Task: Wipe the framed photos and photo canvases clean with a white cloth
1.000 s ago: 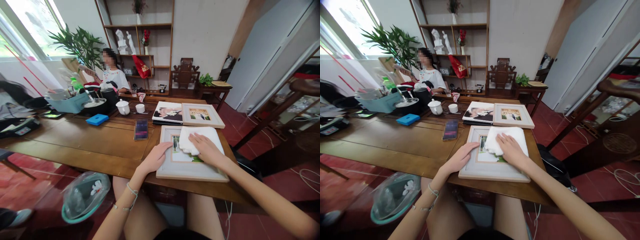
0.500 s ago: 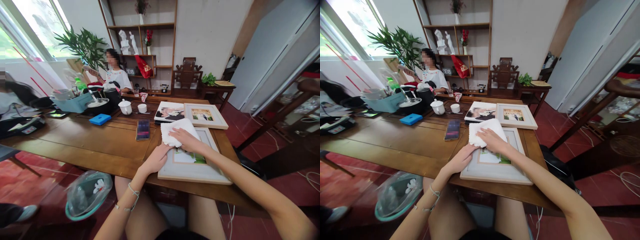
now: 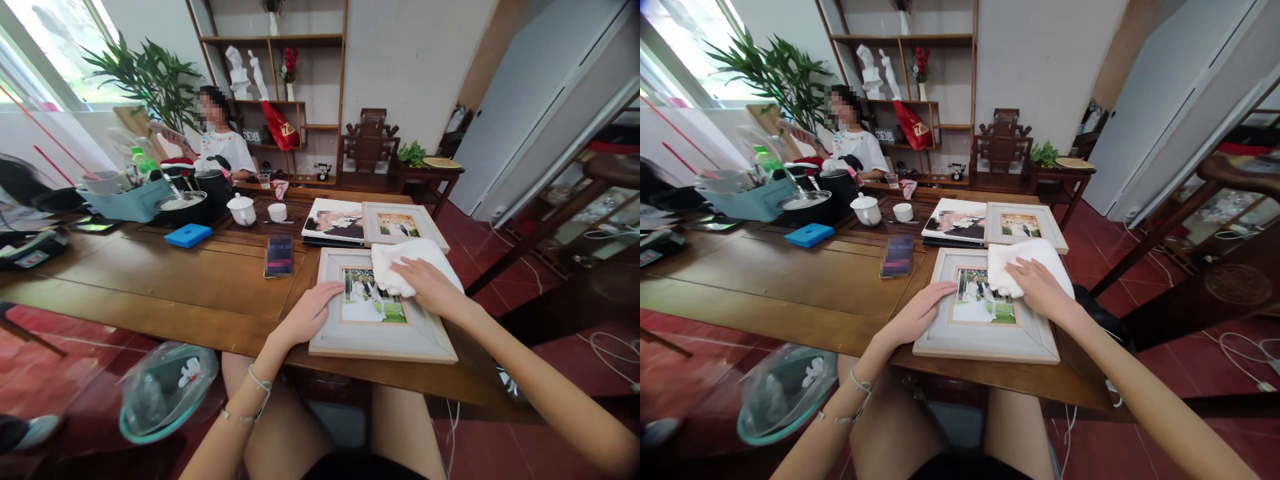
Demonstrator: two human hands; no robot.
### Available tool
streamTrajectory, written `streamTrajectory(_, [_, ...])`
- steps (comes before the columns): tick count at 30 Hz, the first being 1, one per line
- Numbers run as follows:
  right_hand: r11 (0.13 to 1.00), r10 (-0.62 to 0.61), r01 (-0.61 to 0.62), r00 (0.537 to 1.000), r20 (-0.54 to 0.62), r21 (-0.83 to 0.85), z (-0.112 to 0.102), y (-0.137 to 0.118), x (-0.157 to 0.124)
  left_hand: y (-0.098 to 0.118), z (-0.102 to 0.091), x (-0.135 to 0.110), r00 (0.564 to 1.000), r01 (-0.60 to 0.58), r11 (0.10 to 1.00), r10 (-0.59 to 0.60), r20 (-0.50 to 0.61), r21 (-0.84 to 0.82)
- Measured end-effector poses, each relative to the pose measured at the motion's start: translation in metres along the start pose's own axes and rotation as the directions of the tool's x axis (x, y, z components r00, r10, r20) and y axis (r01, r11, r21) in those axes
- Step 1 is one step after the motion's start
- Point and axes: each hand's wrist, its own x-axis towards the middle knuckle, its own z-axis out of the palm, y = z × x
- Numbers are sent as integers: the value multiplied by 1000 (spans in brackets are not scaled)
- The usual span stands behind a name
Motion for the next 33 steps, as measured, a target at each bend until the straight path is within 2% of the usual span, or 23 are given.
streamTrajectory(3, [999, 17, -14, 996, 83, -37, -16, -36, -28, 0, 0, 0, 1000, 1, 1000, -1, 2, 0])
streamTrajectory(7, [986, -159, 150, 976, 150, 70, -41, -96, -66, 2, -1, 0, 1000, 6, 1000, -6, 8, 1])
streamTrajectory(9, [972, -213, 195, 967, 136, 133, -46, -112, -73, 2, -1, -1, 1000, 8, 1000, -8, 7, 0])
streamTrajectory(12, [974, -172, 155, 981, 94, 167, -34, -107, -60, 1, -1, -1, 1000, 8, 1000, -8, 3, -4])
streamTrajectory(18, [1000, 8, -8, 996, -87, 6, 8, -38, 1, 1, -1, -1, 1000, -9, 1000, 9, -4, -13])
streamTrajectory(21, [994, 69, -81, 985, -161, -71, 11, -14, 26, 2, -2, 0, 1000, -16, 1000, 16, -11, -14])
streamTrajectory(24, [989, 110, -120, 988, -108, -92, 6, -14, 36, 2, -2, 0, 1000, -17, 1000, 17, -12, -8])
streamTrajectory(27, [994, 79, -76, 996, 37, -78, -7, -34, 21, 1, -1, 0, 1000, -22, 1000, 22, -14, -2])
streamTrajectory(31, [999, 1, -10, 974, 228, 38, -45, -67, -31, 1, 0, 0, 1000, -17, 1000, 17, -19, -5])
streamTrajectory(33, [987, -85, 48, 966, 245, 156, -64, -81, -58, 2, -1, -1, 1000, -9, 1000, 9, -16, -8])
